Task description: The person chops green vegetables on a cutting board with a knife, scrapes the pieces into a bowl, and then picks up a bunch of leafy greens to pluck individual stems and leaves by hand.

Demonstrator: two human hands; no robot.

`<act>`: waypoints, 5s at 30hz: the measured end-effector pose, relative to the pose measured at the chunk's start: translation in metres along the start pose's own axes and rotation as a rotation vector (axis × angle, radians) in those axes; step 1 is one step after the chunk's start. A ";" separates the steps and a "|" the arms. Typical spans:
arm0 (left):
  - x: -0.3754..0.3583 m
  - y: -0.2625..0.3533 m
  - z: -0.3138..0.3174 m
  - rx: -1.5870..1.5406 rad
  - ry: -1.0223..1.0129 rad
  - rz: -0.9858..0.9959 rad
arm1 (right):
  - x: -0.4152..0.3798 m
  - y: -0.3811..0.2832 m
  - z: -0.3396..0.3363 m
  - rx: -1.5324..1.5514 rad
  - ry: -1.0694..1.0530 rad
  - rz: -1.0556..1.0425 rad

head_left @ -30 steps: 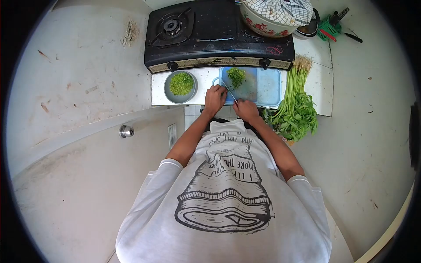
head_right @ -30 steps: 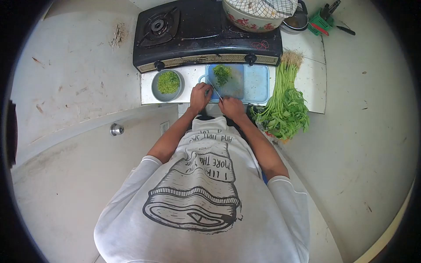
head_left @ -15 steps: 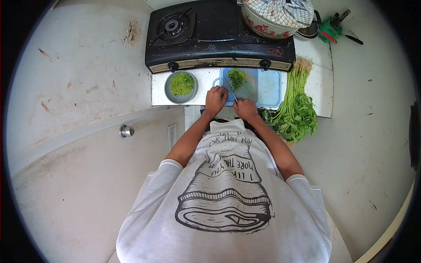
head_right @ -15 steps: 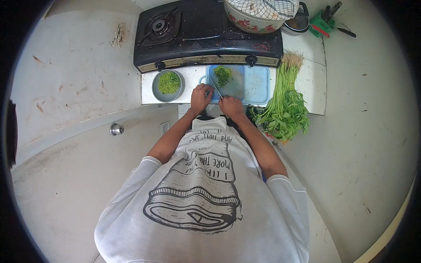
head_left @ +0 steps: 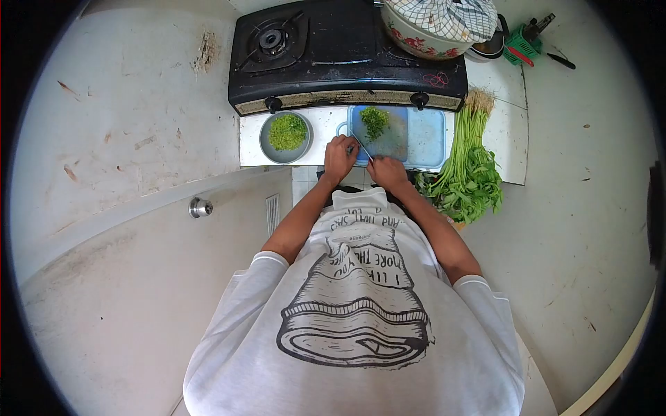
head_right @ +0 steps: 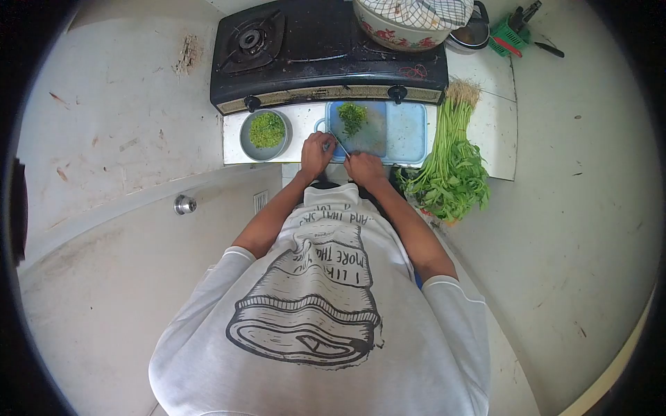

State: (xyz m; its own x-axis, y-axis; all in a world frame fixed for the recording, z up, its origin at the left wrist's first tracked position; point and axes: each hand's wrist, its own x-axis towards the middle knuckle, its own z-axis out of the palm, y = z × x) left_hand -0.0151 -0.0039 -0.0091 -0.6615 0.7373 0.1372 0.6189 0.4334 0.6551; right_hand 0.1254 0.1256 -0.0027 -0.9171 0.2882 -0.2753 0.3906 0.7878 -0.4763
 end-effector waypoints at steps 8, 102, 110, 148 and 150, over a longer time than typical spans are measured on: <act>-0.006 0.002 -0.009 0.011 -0.005 0.092 | 0.003 0.002 -0.002 0.024 0.006 0.058; -0.007 -0.006 -0.025 -0.004 -0.143 0.071 | -0.010 0.005 0.004 0.036 -0.005 0.054; -0.001 -0.003 -0.029 -0.004 -0.199 0.017 | -0.007 0.004 0.000 0.041 -0.029 0.048; -0.004 0.003 -0.012 0.027 -0.058 -0.038 | -0.008 0.004 0.001 0.050 -0.042 0.027; -0.005 0.001 -0.010 0.015 -0.040 -0.030 | -0.008 0.004 0.001 0.048 -0.041 0.023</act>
State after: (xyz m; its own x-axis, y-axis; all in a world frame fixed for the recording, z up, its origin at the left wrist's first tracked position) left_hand -0.0155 -0.0123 -0.0013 -0.6628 0.7437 0.0871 0.6050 0.4633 0.6476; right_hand 0.1347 0.1261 -0.0029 -0.9042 0.2823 -0.3205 0.4157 0.7539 -0.5087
